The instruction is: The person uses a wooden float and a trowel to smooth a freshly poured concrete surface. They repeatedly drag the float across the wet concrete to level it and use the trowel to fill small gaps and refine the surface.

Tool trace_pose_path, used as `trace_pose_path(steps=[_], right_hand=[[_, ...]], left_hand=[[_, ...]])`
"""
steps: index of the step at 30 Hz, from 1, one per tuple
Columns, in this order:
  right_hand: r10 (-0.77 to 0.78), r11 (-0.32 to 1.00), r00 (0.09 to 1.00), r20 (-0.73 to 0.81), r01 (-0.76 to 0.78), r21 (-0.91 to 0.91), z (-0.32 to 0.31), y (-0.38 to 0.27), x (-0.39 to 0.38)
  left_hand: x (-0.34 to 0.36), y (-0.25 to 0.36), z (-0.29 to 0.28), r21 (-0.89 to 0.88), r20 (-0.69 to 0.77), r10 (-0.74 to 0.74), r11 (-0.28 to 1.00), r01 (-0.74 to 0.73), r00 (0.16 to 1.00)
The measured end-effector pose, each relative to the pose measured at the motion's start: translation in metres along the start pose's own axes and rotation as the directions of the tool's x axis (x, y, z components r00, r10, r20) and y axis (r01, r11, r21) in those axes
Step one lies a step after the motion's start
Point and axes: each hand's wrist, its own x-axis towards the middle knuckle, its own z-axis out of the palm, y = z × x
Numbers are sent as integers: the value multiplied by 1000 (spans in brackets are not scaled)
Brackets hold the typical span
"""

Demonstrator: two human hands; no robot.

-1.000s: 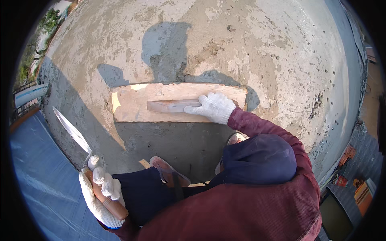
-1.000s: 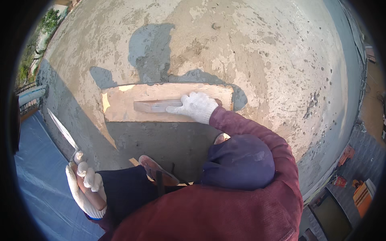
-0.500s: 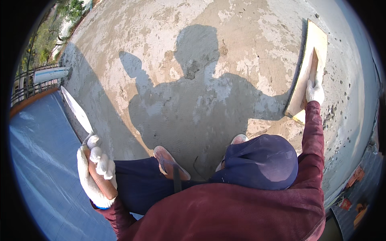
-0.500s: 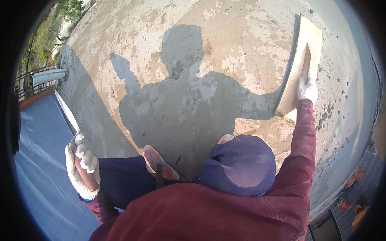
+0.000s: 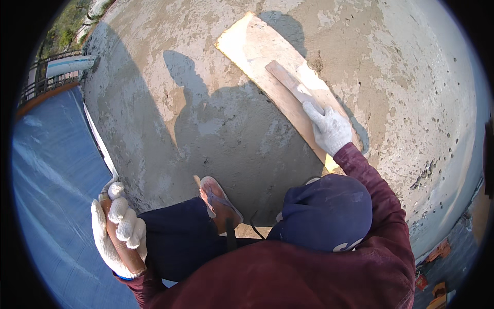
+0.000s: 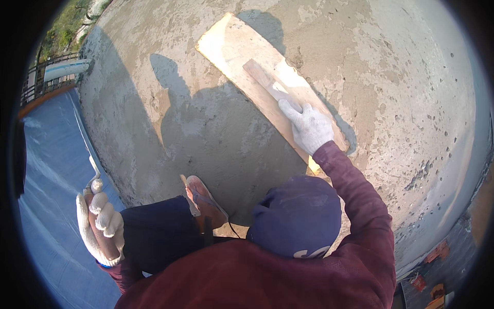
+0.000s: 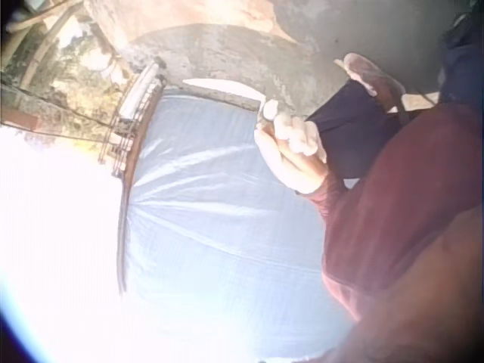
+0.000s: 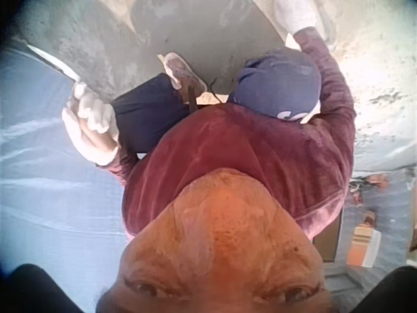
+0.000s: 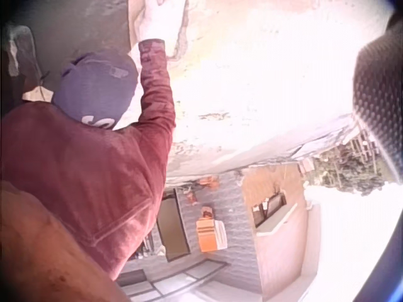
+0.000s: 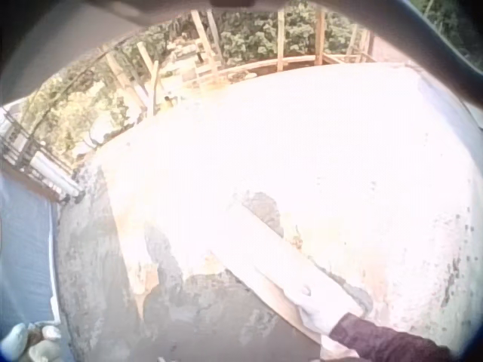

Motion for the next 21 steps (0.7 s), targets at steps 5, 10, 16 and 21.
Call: trace_pose_path(steps=[5, 10, 16, 21], right_hand=[[11, 1000, 998, -61, -10, 20, -8, -30, 179], [15, 975, 988, -154, 19, 220, -42, -54, 206], [218, 513, 909, 356, -417, 750, -40, -3, 5], [245, 929, 947, 207, -290, 231, -28, 43, -98]], left_hand=[[41, 11, 46, 96, 359, -13, 995, -24, 933], [85, 8, 106, 305, 296, 154, 920, -246, 943], [79, 51, 35, 314, 308, 191, 905, -289, 932], [88, 48, 4, 332, 208, 210, 903, -271, 955]])
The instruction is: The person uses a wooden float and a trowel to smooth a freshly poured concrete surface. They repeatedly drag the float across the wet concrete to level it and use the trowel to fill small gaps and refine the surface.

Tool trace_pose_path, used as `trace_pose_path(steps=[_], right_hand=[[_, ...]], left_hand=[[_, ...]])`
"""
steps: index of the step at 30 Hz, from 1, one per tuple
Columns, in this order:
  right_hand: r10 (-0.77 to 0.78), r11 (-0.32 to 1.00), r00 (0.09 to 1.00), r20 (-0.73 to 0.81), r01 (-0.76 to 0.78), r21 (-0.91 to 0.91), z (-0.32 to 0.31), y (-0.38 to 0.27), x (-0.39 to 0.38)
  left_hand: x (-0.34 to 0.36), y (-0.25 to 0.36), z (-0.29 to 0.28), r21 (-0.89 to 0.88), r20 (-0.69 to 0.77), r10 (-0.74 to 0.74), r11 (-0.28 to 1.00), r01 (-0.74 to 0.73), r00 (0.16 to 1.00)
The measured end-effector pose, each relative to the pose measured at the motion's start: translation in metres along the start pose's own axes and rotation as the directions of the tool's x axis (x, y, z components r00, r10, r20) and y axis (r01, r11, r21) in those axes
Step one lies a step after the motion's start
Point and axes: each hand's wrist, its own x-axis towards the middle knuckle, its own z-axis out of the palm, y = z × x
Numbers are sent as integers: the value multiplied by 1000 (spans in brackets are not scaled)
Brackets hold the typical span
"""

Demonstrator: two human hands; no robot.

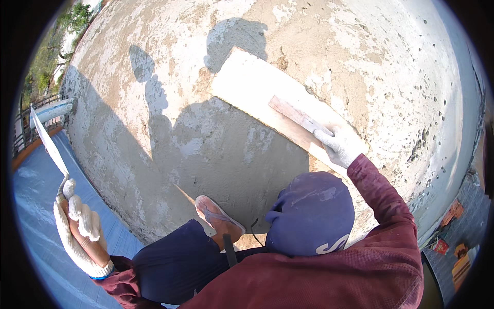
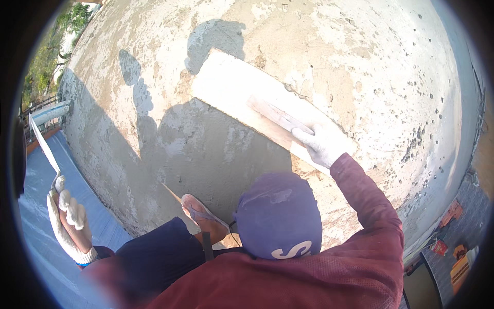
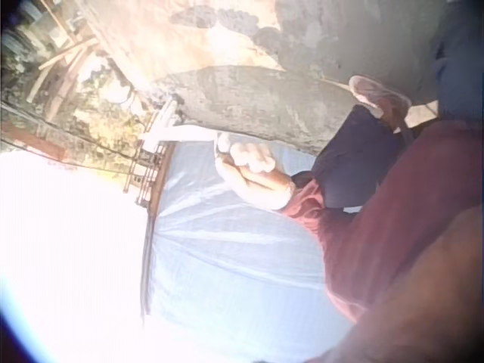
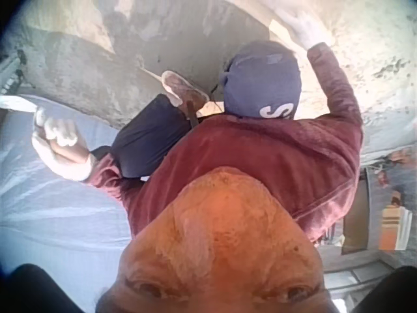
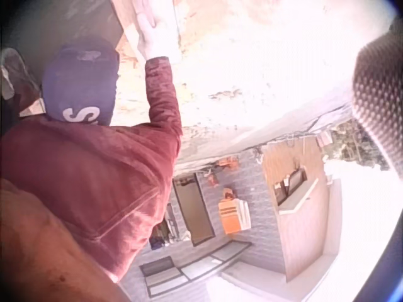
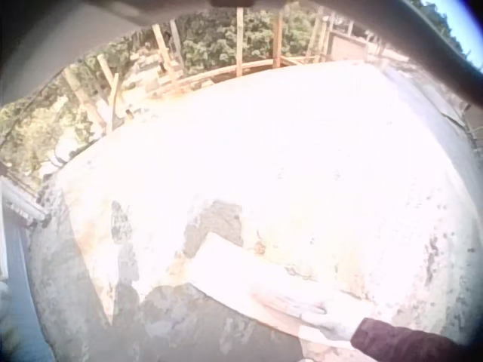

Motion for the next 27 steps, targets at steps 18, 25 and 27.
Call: trace_pose_path(steps=[18, 25, 27], right_hand=[[-228, 926, 973, -45, 203, -317, 15, 26, -27], [-336, 928, 840, -425, 217, -304, 11, -28, 107], [-184, 973, 948, -261, 137, -187, -38, -83, 197]], left_hand=[[72, -20, 130, 38, 376, -126, 992, 121, 918], [43, -18, 72, 118, 103, -122, 987, 109, 987], [54, -16, 65, 74, 154, -99, 993, 88, 983]])
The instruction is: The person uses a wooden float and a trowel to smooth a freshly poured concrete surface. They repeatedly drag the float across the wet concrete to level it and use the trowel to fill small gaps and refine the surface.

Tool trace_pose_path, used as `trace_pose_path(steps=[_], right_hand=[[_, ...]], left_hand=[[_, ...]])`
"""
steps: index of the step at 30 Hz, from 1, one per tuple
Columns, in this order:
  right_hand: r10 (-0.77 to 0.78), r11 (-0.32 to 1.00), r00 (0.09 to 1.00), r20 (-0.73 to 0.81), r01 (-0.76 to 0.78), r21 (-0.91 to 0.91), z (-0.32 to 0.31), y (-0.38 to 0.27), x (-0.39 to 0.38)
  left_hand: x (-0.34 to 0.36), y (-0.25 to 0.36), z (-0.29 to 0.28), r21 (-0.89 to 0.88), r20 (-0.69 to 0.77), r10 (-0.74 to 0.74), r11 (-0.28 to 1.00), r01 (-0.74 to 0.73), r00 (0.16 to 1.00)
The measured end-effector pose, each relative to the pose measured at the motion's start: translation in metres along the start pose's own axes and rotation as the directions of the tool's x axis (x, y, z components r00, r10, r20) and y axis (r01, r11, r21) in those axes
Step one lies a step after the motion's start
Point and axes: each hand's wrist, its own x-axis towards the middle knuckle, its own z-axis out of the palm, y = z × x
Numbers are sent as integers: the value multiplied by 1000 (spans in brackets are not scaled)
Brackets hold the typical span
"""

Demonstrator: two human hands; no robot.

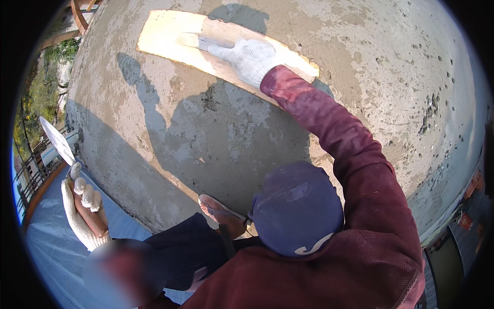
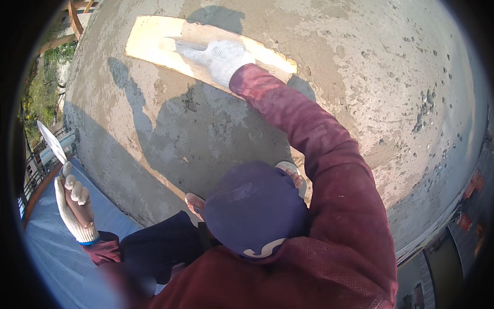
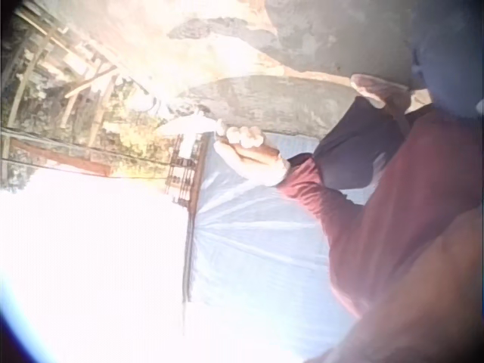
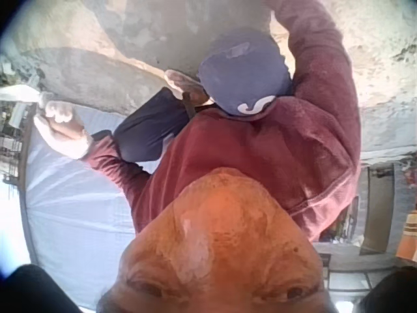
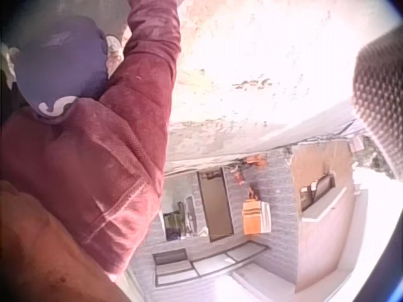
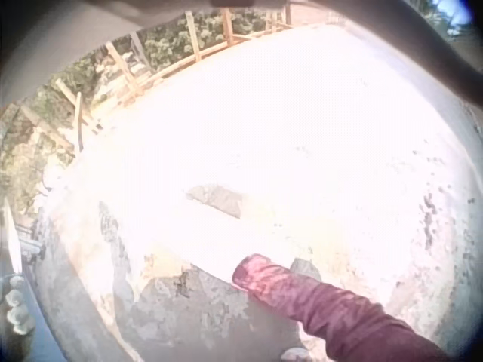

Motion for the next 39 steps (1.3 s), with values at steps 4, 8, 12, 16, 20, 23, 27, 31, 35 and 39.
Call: trace_pose_path(steps=[4, 8, 12, 16, 20, 23, 27, 31, 35, 39], right_hand=[[-12, 999, 996, -93, 7, -50, 14, -6, 97], [-81, 976, 974, -210, 120, 184, 15, 21, -52], [251, 958, 962, -112, -230, 172, -17, 49, -230], [208, 972, 952, -226, -175, 156, -13, 69, -126], [237, 951, 927, -291, -283, -124, -44, 81, 58], [206, 966, 913, -352, -248, -78, -33, 90, 70], [144, 982, 977, -158, -160, -97, 9, 83, -85], [285, 896, 958, 2, -267, 355, -38, 29, -206], [14, 999, 981, -191, -7, 39, -10, 70, -62], [139, 986, 962, -237, -157, -57, -39, 53, 110]], left_hand=[[3, -5, -1, -1, -18, 39, 999, -39, 999], [-28, -4, -55, 39, 4, 30, 999, -30, 1000], [-72, -8, -33, 134, -342, 61, 991, -15, 938], [-73, -11, -42, 134, -268, 37, 991, -1, 963], [-44, -20, -19, 103, -224, 17, 995, 6, 975], [-35, -23, -9, 183, -105, 55, 982, -35, 993], [-58, -13, -17, 109, -71, 8, 994, 0, 997], [-82, -12, -15, 155, -336, 35, 988, 18, 941], [-76, -8, -37, 113, -140, 34, 993, -18, 990], [-38, -10, 16, 31, -183, 38, 999, -33, 982]])
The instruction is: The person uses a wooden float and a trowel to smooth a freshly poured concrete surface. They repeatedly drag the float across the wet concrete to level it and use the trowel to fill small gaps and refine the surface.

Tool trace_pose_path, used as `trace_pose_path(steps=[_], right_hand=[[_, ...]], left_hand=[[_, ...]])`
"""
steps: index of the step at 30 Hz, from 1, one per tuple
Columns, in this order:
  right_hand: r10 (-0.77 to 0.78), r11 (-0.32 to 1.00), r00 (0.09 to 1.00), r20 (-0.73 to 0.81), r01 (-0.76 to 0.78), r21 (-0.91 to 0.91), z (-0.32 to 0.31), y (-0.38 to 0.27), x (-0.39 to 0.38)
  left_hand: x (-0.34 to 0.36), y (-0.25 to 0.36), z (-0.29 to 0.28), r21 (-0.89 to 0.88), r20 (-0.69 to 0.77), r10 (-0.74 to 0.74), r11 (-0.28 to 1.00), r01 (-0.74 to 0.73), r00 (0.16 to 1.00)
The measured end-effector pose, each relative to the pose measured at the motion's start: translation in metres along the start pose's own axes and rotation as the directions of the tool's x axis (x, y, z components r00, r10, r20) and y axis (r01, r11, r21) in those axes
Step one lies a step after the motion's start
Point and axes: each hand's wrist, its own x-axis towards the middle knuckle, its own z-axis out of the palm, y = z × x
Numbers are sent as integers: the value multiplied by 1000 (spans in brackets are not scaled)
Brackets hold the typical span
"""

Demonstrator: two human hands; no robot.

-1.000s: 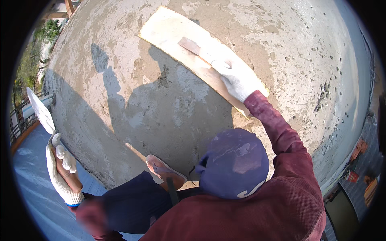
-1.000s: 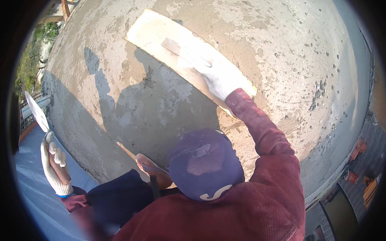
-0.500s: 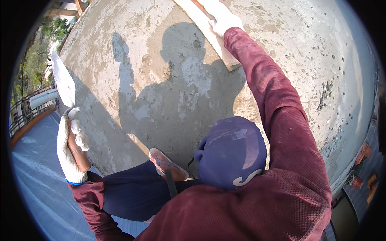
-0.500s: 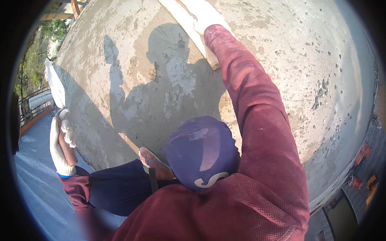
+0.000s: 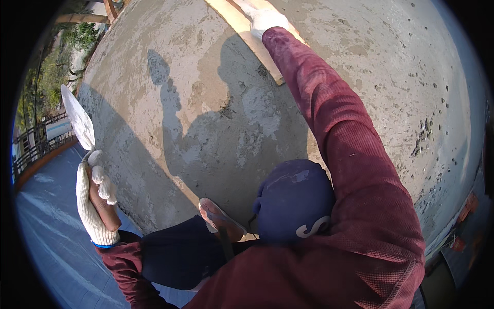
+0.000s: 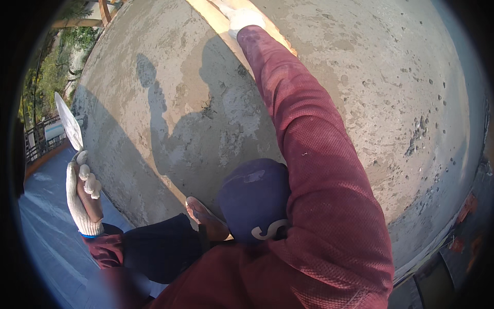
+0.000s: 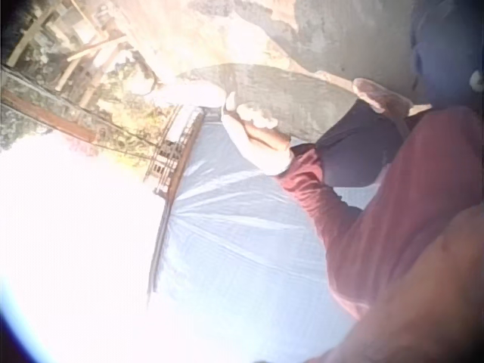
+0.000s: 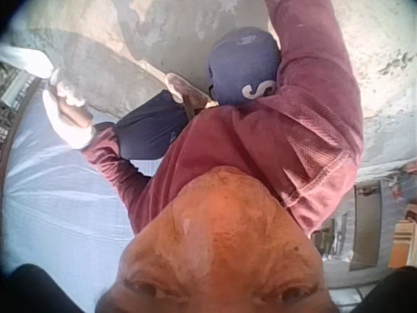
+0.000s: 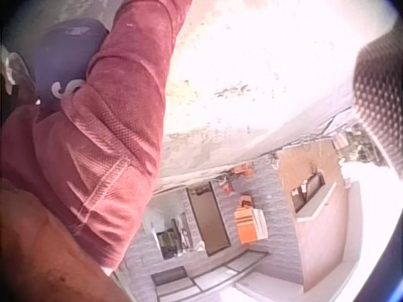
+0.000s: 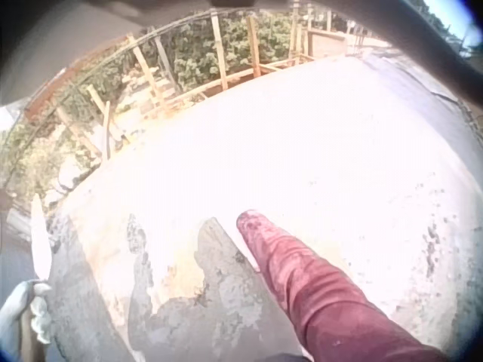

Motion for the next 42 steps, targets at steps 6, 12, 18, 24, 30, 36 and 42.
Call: trace_pose_path(steps=[6, 12, 18, 24, 30, 36, 42], right_hand=[[-44, 991, 980, 192, 19, 130, 7, -6, -119], [-295, 950, 805, 515, 305, 68, -23, 19, -309], [-467, 873, 862, 196, 415, 254, 55, -151, -121], [-494, 869, 814, 305, 463, 172, 64, -153, -137], [-598, 734, 473, 648, 648, 204, 7, -66, -273], [-446, 889, 782, 435, 443, 117, 75, -184, -137], [-350, 933, 835, 425, 272, 235, 52, -143, -145]], left_hand=[[-63, 17, -18, -169, 111, -3, 985, 22, 994], [-104, -12, -39, -211, -60, -102, 974, 87, 993], [-99, 10, -28, -291, 190, 75, 956, -17, 979], [-93, -8, -42, -243, -82, 29, 969, -48, 996], [-118, 9, -65, -388, -132, 25, 918, -74, 991], [-93, 11, -48, -378, -24, 21, 925, -28, 999], [-73, -5, -36, -43, -177, 8, 999, -16, 984]])
